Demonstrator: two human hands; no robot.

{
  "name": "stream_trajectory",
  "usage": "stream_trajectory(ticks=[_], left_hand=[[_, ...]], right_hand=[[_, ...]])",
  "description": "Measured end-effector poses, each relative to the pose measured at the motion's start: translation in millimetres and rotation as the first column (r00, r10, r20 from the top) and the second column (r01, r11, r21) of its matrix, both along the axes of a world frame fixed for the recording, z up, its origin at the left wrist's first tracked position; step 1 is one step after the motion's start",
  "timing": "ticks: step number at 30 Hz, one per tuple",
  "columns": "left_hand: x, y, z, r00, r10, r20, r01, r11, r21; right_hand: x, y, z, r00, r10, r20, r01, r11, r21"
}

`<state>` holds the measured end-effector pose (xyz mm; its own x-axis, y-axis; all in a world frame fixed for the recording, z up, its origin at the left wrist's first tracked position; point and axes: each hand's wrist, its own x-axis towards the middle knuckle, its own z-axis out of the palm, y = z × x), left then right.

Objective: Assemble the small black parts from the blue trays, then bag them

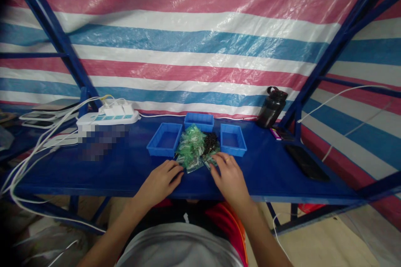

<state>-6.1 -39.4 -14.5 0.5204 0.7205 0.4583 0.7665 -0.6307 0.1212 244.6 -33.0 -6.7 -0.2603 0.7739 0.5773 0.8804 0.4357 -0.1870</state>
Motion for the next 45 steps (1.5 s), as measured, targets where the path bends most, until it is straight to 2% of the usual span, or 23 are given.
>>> stream_trajectory(ticks=[2,5,10,14,17,20,23,28,30,31,32,34,36,38,40,42,45], left_hand=[[6.0,0.2,-1.1,1.0,0.007,0.01,-0.007,0.999,-0.038],[10.2,6.2,-3.7,0.998,-0.002,0.058,0.006,0.997,-0.077],[10.5,13.0,-11.3,0.981,0.018,0.195,0.004,0.994,-0.109],[8.2,6.1,-11.8,0.964,0.049,0.263,-0.05,0.999,-0.005],[6.4,-2.1,-9.6,0.974,0.055,0.22,-0.062,0.998,0.023],[6.6,-6.3,-7.1,0.994,0.04,0.102,-0.038,0.999,-0.027],[8.7,-5.4,-4.8,0.997,0.035,0.068,-0.032,0.998,-0.046],[14.2,-2.2,-1.3,0.997,0.045,0.054,-0.042,0.997,-0.069],[16.6,-1.1,-0.3,0.997,0.046,0.06,-0.041,0.996,-0.085],[17.7,-0.3,0.0,0.997,0.043,0.071,-0.037,0.995,-0.093],[18.6,0.6,0.0,0.995,0.039,0.089,-0.03,0.994,-0.102],[19.4,2.6,-0.7,0.99,0.027,0.14,-0.01,0.993,-0.12],[18.7,4.4,-1.9,0.979,0.02,0.204,0.01,0.99,-0.144],[16.9,5.2,-2.8,0.965,0.02,0.263,0.025,0.986,-0.165],[15.0,5.1,-2.8,0.953,0.014,0.302,0.043,0.983,-0.179],[13.6,4.8,-2.3,0.949,-0.005,0.316,0.069,0.979,-0.191],[12.4,5.2,-2.4,0.949,-0.017,0.315,0.087,0.974,-0.209]], right_hand=[[-10.7,-7.8,-14.0,0.998,-0.058,0.024,0.06,0.995,-0.081],[-18.6,-2.6,-25.1,0.987,-0.155,0.03,0.158,0.977,-0.141],[-19.2,6.4,-31.6,0.977,-0.215,0.011,0.215,0.971,-0.103],[-19.2,6.3,-34.2,0.975,-0.22,-0.019,0.218,0.974,-0.066],[-18.5,7.2,-36.4,0.978,-0.201,-0.062,0.198,0.979,-0.056],[-17.1,7.7,-37.6,0.973,-0.186,-0.138,0.184,0.983,-0.028],[-15.5,5.3,-32.8,0.954,-0.143,-0.265,0.154,0.988,0.023],[-16.5,-3.8,-12.8,0.875,-0.049,-0.482,0.061,0.998,0.009],[-20.9,-4.8,-7.7,0.789,-0.008,-0.614,-0.045,0.997,-0.07],[-23.9,-4.0,-6.7,0.725,0.011,-0.689,-0.138,0.982,-0.13],[-27.1,-2.4,-6.6,0.651,0.022,-0.758,-0.254,0.948,-0.191],[-32.9,2.7,-8.3,0.513,0.009,-0.858,-0.491,0.823,-0.284],[-36.6,8.2,-10.6,0.431,-0.03,-0.902,-0.637,0.698,-0.328],[-37.8,11.9,-12.1,0.405,-0.047,-0.913,-0.701,0.625,-0.343],[-38.0,12.5,-12.7,0.411,-0.022,-0.911,-0.721,0.604,-0.34],[-38.6,10.5,-12.9,0.44,0.024,-0.898,-0.71,0.621,-0.331],[-41.4,4.9,-12.9,0.55,0.084,-0.831,-0.625,0.702,-0.342]])
